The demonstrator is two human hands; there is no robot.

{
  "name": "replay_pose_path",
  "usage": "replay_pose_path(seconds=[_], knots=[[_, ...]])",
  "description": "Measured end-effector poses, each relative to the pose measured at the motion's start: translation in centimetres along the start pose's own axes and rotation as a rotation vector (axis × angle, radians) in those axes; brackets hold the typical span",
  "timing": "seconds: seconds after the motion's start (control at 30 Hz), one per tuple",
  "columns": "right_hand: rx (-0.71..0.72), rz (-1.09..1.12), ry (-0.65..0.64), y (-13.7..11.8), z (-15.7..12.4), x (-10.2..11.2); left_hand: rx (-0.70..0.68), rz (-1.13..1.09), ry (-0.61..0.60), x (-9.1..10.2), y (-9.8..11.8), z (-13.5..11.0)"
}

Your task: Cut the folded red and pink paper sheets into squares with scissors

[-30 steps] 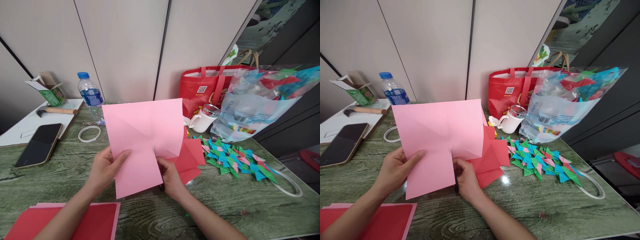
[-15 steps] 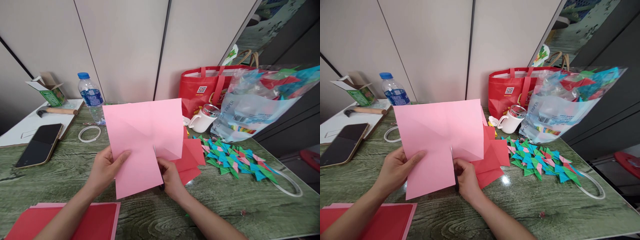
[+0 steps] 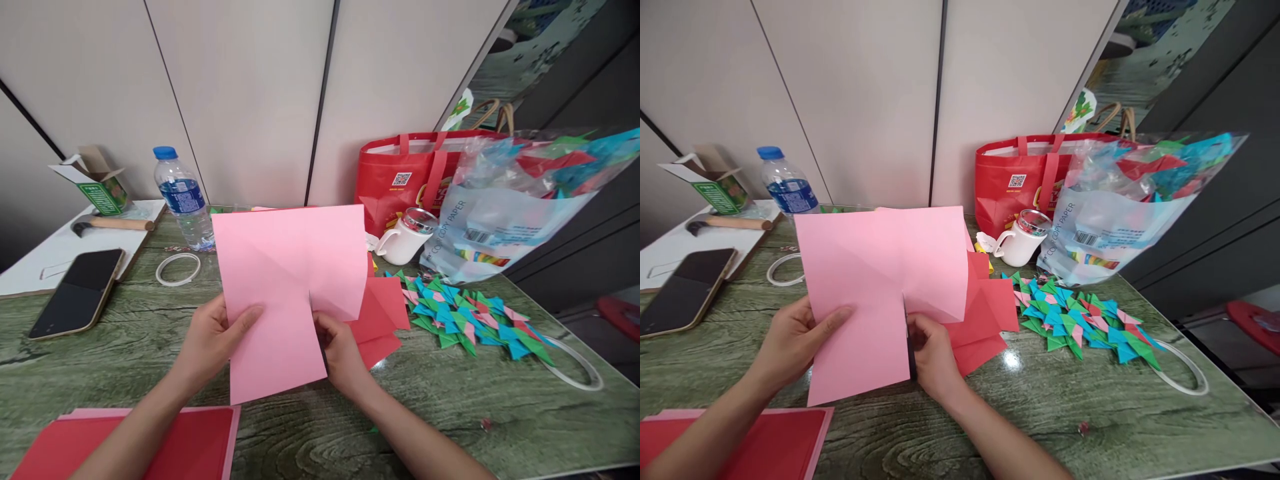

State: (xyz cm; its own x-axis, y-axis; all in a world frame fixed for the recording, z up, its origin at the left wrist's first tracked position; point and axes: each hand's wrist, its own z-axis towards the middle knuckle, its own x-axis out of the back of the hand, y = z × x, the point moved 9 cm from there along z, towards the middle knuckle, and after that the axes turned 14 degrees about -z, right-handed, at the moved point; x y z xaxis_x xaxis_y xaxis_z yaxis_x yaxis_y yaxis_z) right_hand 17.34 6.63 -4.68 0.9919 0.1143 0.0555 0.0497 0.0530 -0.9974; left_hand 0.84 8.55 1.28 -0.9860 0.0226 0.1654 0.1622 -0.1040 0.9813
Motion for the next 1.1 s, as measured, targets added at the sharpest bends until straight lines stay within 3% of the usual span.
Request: replay_pose_path(seconds=[0.17, 0.83, 1.1], knots=[[0.055, 0.001, 0.013, -0.7, 0.1, 0.2, -0.002, 0.016, -0.06, -0.7, 0.0, -0.1], [0.019, -0.045, 0.057, -0.7, -0.1, 0.6, -0.002, 0.002, -0.03, -0.5, 0.1, -0.3], [0.02, -0.039, 0.068, -0.5, 0.0, 0.6, 0.071, -0.093, -0.044, -0.8, -0.9, -0.3]])
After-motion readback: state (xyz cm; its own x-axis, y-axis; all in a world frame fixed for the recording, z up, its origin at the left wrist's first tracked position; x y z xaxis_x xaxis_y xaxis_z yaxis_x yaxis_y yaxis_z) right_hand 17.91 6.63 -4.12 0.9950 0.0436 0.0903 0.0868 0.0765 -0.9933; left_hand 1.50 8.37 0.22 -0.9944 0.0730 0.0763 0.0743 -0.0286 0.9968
